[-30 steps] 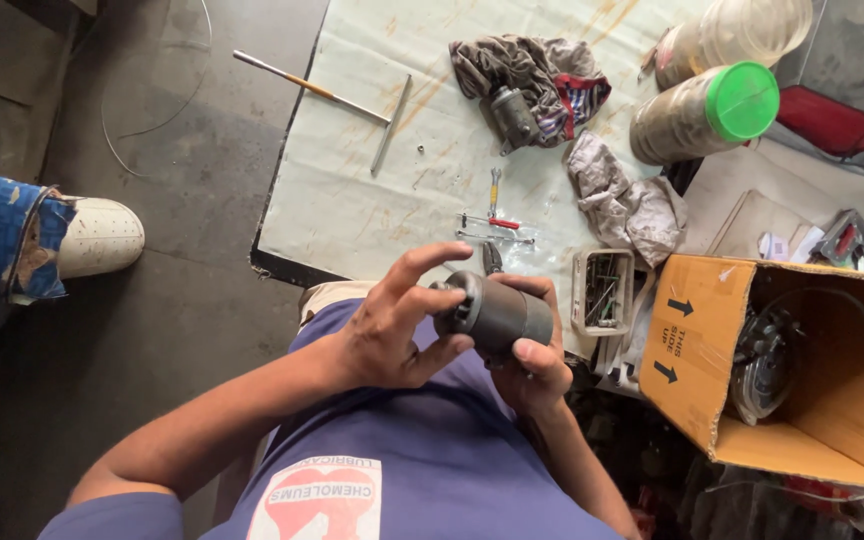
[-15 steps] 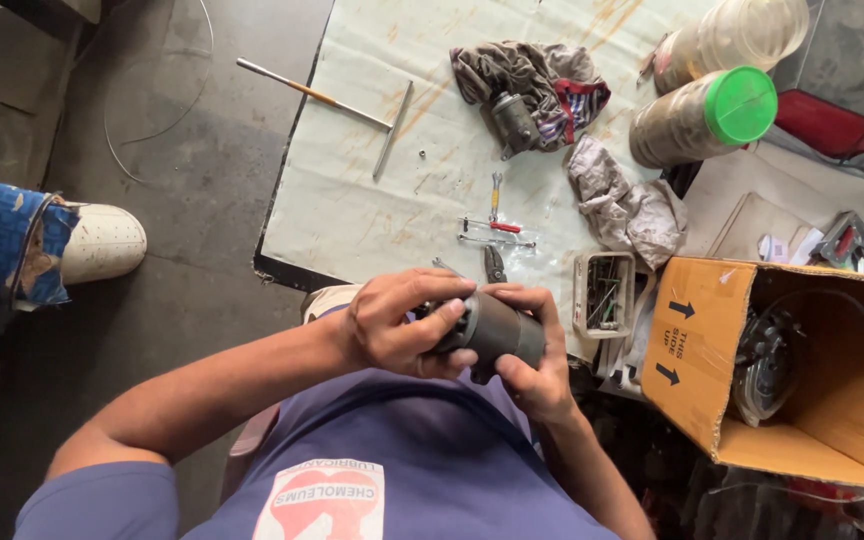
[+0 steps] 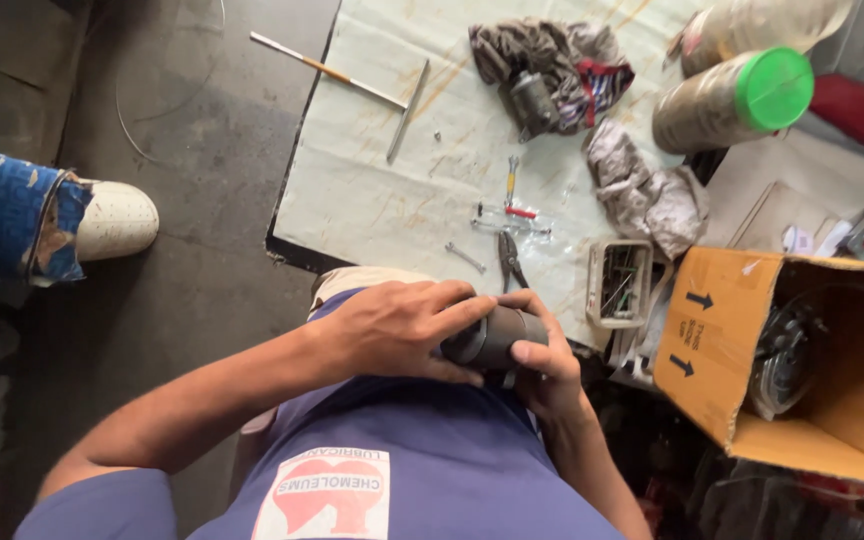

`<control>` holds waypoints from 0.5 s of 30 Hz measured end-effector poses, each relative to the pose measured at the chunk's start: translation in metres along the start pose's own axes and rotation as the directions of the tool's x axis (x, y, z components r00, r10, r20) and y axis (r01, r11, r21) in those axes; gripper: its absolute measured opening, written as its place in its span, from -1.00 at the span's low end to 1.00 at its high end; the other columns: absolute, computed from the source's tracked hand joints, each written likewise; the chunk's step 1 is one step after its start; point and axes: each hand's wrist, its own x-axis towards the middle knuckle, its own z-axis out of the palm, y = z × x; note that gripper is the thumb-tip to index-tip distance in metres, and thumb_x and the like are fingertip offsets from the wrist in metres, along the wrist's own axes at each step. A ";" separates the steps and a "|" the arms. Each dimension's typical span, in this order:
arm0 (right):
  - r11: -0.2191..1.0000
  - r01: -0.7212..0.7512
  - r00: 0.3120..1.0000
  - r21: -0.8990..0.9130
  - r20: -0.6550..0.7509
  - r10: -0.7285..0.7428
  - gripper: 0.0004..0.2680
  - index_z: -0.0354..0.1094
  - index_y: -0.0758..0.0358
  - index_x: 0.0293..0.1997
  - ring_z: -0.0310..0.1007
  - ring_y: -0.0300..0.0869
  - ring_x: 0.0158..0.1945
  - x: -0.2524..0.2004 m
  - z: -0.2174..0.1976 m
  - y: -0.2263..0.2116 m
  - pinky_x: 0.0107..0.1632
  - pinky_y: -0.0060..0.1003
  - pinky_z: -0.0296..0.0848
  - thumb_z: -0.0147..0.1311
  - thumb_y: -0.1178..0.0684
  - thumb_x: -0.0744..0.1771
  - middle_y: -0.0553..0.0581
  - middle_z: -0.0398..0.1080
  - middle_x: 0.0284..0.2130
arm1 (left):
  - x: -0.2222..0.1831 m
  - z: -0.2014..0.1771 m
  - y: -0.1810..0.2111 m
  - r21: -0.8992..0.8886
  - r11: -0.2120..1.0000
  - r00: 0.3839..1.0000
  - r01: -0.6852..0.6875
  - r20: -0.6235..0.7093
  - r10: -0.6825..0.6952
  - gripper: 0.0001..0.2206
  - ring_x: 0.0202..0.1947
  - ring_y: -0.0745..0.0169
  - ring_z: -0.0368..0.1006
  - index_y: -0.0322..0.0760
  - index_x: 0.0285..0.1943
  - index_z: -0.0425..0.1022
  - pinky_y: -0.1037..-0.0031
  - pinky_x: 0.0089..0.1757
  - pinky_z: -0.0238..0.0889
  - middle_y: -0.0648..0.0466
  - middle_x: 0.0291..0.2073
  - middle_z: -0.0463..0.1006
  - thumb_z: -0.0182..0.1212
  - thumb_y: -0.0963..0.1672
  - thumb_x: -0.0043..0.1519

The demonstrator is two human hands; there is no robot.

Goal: The person disassembles a starter motor by hand, removing nuts and washers before pulling the armature out of the field frame. They then inspect the internal components and set them on the table alongside various tools.

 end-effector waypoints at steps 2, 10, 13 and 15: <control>0.993 -0.119 0.992 0.013 -0.052 0.119 -0.48 0.20 0.41 0.15 0.51 0.01 -0.06 -0.002 0.005 0.000 0.02 -0.15 0.51 0.29 0.03 0.14 0.33 0.41 -0.08 | -0.011 0.013 0.000 -0.003 1.000 0.991 0.016 -0.135 -0.016 -0.34 -0.19 -0.13 0.58 -0.41 0.16 0.45 0.28 -0.21 0.48 -0.17 -0.07 0.56 0.55 0.08 0.03; 0.981 -0.166 0.986 -0.096 -0.006 0.166 -0.49 0.26 0.45 0.09 0.49 0.00 -0.07 -0.012 0.007 0.002 0.03 -0.15 0.49 0.30 0.01 0.11 0.35 0.42 -0.08 | -0.038 0.006 0.017 -0.097 0.994 0.975 0.041 -0.211 -0.061 -0.38 -0.17 0.00 0.62 -0.36 0.14 0.49 0.37 -0.20 0.51 -0.09 -0.07 0.61 0.57 0.06 0.01; 0.993 -0.121 0.991 -0.007 0.051 0.121 -0.49 0.25 0.46 0.09 0.46 0.04 0.00 -0.010 0.014 0.007 0.10 -0.14 0.47 0.30 -0.01 0.11 0.36 0.36 -0.02 | -0.036 -0.001 0.023 -0.116 0.993 0.954 0.033 -0.294 -0.066 -0.41 -0.22 0.04 0.63 -0.35 0.10 0.51 0.39 -0.22 0.51 -0.08 -0.13 0.62 0.58 0.05 0.00; 0.992 -0.092 0.993 0.088 0.076 0.086 -0.49 0.24 0.45 0.07 0.44 0.06 0.05 -0.012 0.015 0.014 0.16 -0.13 0.45 0.31 -0.01 0.12 0.35 0.32 0.02 | -0.034 -0.007 0.027 -0.137 0.990 0.933 0.027 -0.352 -0.074 -0.41 -0.23 0.05 0.63 -0.35 0.08 0.51 0.40 -0.21 0.51 -0.08 -0.16 0.61 0.58 0.05 -0.01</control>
